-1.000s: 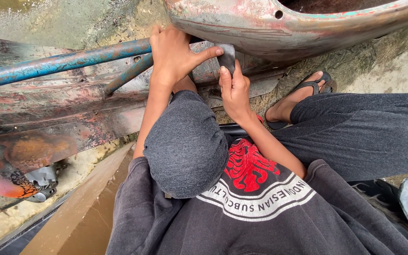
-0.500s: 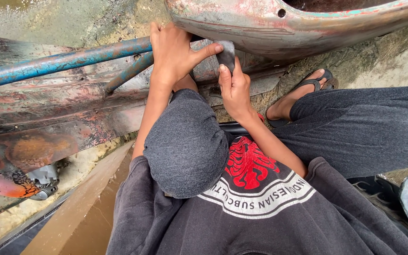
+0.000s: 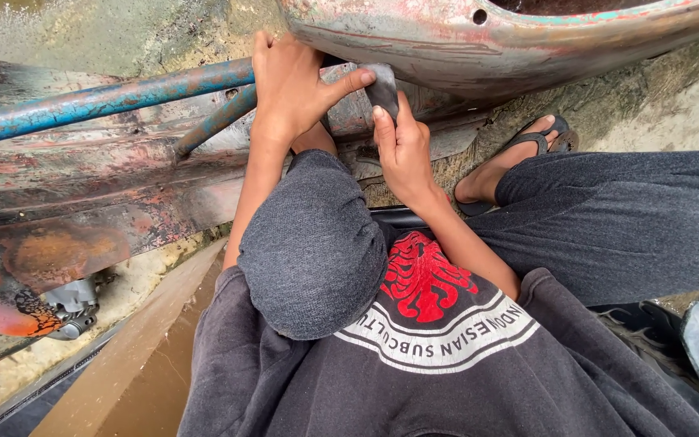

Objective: Sanding and scraping a motorcycle body part to smooth the surface for repair or preparation.

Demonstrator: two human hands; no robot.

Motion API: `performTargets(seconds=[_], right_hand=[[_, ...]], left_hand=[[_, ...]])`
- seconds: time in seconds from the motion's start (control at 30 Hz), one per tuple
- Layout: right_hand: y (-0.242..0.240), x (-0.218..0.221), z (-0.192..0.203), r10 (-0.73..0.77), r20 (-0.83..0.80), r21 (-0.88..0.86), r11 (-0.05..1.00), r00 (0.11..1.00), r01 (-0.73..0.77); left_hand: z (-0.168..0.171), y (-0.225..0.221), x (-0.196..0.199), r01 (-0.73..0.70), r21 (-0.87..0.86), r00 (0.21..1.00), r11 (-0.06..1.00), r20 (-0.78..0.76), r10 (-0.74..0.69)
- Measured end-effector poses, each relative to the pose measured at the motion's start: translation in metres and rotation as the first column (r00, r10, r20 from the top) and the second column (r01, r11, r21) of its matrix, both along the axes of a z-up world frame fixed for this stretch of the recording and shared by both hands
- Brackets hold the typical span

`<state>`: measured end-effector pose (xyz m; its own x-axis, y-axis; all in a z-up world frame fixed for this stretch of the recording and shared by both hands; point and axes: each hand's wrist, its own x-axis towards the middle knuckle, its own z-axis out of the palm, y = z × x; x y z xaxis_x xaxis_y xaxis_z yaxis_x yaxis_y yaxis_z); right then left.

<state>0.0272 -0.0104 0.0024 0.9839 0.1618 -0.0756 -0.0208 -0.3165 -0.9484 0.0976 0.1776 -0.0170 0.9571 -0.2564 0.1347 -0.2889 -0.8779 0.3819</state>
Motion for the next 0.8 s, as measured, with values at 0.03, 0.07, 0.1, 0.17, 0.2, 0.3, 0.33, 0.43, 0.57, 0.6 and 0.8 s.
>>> performTargets(seconds=[0.03,0.07,0.1,0.17,0.2,0.3,0.33,0.43,0.57,0.6,0.8], right_hand=[[0.001,0.001,0.0,0.0,0.002,0.011,1.0,1.0,0.0],[0.003,0.001,-0.001,-0.001,0.005,0.022,1.0,1.0,0.001],[0.003,0.001,0.0,-0.002,0.003,0.022,1.0,1.0,0.002],[0.002,0.002,0.0,-0.001,0.009,0.003,1.0,1.0,0.001],[0.002,0.0,-0.004,-0.004,0.013,0.002,1.0,1.0,0.004],[0.004,-0.005,-0.013,-0.024,0.012,0.024,0.999,1.0,0.023],[0.003,-0.004,-0.014,-0.024,0.008,0.026,0.999,1.0,0.024],[0.003,-0.007,-0.01,-0.02,-0.027,0.054,0.998,0.999,0.021],[-0.001,-0.003,-0.004,0.013,-0.045,0.071,0.997,0.999,-0.009],[0.0,-0.003,-0.002,0.01,-0.045,0.069,0.998,0.999,-0.007],[-0.001,0.005,0.007,0.033,-0.03,-0.026,0.999,0.999,-0.034]], left_hand=[[0.001,0.0,0.001,0.001,-0.03,1.0,1.0,0.0,-0.001],[0.002,0.001,0.001,0.002,-0.06,1.0,0.998,0.001,-0.002],[0.002,0.001,0.001,0.003,-0.06,1.0,0.998,-0.001,-0.003],[0.002,0.001,0.002,0.017,-0.056,1.0,0.998,0.012,-0.017],[0.001,0.001,0.003,0.021,-0.057,1.0,0.998,0.016,-0.02],[-0.003,0.004,0.004,0.016,-0.026,1.0,1.0,-0.003,-0.016],[-0.005,0.004,0.005,0.012,0.0,1.0,1.0,-0.004,-0.012],[-0.004,0.002,0.002,0.01,0.022,1.0,1.0,-0.011,-0.009],[-0.004,0.001,0.003,0.011,0.026,1.0,1.0,-0.02,-0.011],[-0.005,0.003,0.003,0.013,0.025,1.0,1.0,-0.02,-0.013],[-0.007,0.006,0.0,-0.004,-0.009,1.0,1.0,-0.016,0.003]])
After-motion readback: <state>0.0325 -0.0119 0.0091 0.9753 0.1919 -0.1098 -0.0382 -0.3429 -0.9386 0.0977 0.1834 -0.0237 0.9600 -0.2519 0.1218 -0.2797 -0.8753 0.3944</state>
